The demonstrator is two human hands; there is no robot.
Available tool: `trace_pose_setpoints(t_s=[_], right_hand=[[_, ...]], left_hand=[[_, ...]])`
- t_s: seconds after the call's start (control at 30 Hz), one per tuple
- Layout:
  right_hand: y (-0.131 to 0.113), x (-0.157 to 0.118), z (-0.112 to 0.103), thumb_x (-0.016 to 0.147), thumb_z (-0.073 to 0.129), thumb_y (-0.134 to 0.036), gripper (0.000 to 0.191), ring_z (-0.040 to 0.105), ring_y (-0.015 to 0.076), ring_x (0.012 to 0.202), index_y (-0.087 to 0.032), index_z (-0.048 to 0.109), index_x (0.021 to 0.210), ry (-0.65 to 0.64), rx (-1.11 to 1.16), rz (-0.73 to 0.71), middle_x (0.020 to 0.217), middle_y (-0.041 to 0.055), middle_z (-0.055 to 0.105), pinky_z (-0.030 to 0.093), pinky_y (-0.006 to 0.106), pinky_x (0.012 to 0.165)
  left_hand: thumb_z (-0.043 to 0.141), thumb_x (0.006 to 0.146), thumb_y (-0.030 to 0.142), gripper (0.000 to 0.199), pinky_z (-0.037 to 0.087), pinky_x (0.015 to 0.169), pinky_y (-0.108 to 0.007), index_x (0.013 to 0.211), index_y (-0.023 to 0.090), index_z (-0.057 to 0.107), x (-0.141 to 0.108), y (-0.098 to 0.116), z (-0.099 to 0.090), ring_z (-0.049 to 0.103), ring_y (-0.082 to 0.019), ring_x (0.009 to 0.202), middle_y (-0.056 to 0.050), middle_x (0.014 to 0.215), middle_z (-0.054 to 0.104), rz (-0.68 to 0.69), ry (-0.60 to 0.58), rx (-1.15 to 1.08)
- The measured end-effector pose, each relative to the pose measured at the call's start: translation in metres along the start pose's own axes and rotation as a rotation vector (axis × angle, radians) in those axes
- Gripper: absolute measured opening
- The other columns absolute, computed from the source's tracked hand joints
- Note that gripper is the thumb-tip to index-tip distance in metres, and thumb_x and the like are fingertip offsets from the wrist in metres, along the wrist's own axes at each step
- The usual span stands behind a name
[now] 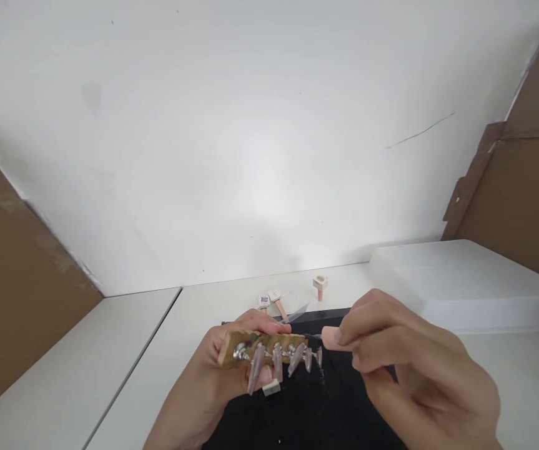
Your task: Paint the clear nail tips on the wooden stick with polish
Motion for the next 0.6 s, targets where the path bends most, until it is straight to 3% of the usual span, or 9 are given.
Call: trace_pose_setpoints(t_s=[0.1, 0.23, 0.47, 0.6], right_hand=[[0.002, -0.006, -0.001, 0.062, 0.044, 0.007, 0.029, 0.053, 0.0146, 0.054, -0.019, 0.055, 0.068, 0.032, 0.068, 0.044, 0.069, 0.0038, 0.059, 0.043, 0.028, 0.046], [0.004, -0.008, 0.001, 0.062, 0.042, 0.008, 0.032, 0.055, 0.0145, 0.056, -0.020, 0.056, 0.068, 0.043, 0.163, 0.083, 0.069, 0.0024, 0.061, 0.044, 0.027, 0.048], [0.002, -0.003, 0.004, 0.062, 0.041, 0.008, 0.031, 0.051, 0.0139, 0.050, -0.020, 0.054, 0.066, -0.047, 0.036, -0.013, 0.065, 0.0041, 0.061, 0.044, 0.029, 0.047], [-0.004, 0.002, 0.003, 0.063, 0.042, 0.007, 0.030, 0.051, 0.0151, 0.052, -0.020, 0.055, 0.068, -0.057, -0.055, -0.037, 0.066, 0.0050, 0.060, 0.043, 0.029, 0.045]], left_hand=[[0.074, 0.058, 0.022, 0.015, 0.044, 0.065, -0.025, 0.072, 0.025, 0.071, 0.004, -0.002, -0.002, 0.057, -0.019, 0.084, -0.003, 0.093, 0.058, 0.022, 0.032, -0.014], [0.075, 0.057, 0.024, 0.018, 0.042, 0.060, -0.022, 0.075, 0.025, 0.070, 0.012, -0.004, 0.002, 0.056, -0.011, 0.066, -0.001, 0.087, 0.062, 0.029, -0.024, -0.037], [0.074, 0.059, 0.023, 0.020, 0.042, 0.061, -0.020, 0.079, 0.025, 0.069, 0.006, 0.003, 0.007, 0.053, -0.007, 0.060, 0.000, 0.083, 0.065, 0.040, -0.030, -0.082], [0.073, 0.062, 0.020, 0.020, 0.043, 0.061, -0.020, 0.081, 0.026, 0.069, 0.003, 0.004, 0.003, 0.055, -0.007, 0.062, 0.001, 0.085, 0.064, 0.058, -0.099, -0.092]])
Point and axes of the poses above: each hand's wrist, its own x-axis towards the middle knuckle, its own z-axis out of the palm, y = z × x, the point moved 4 cm from there along x, towards the middle knuckle
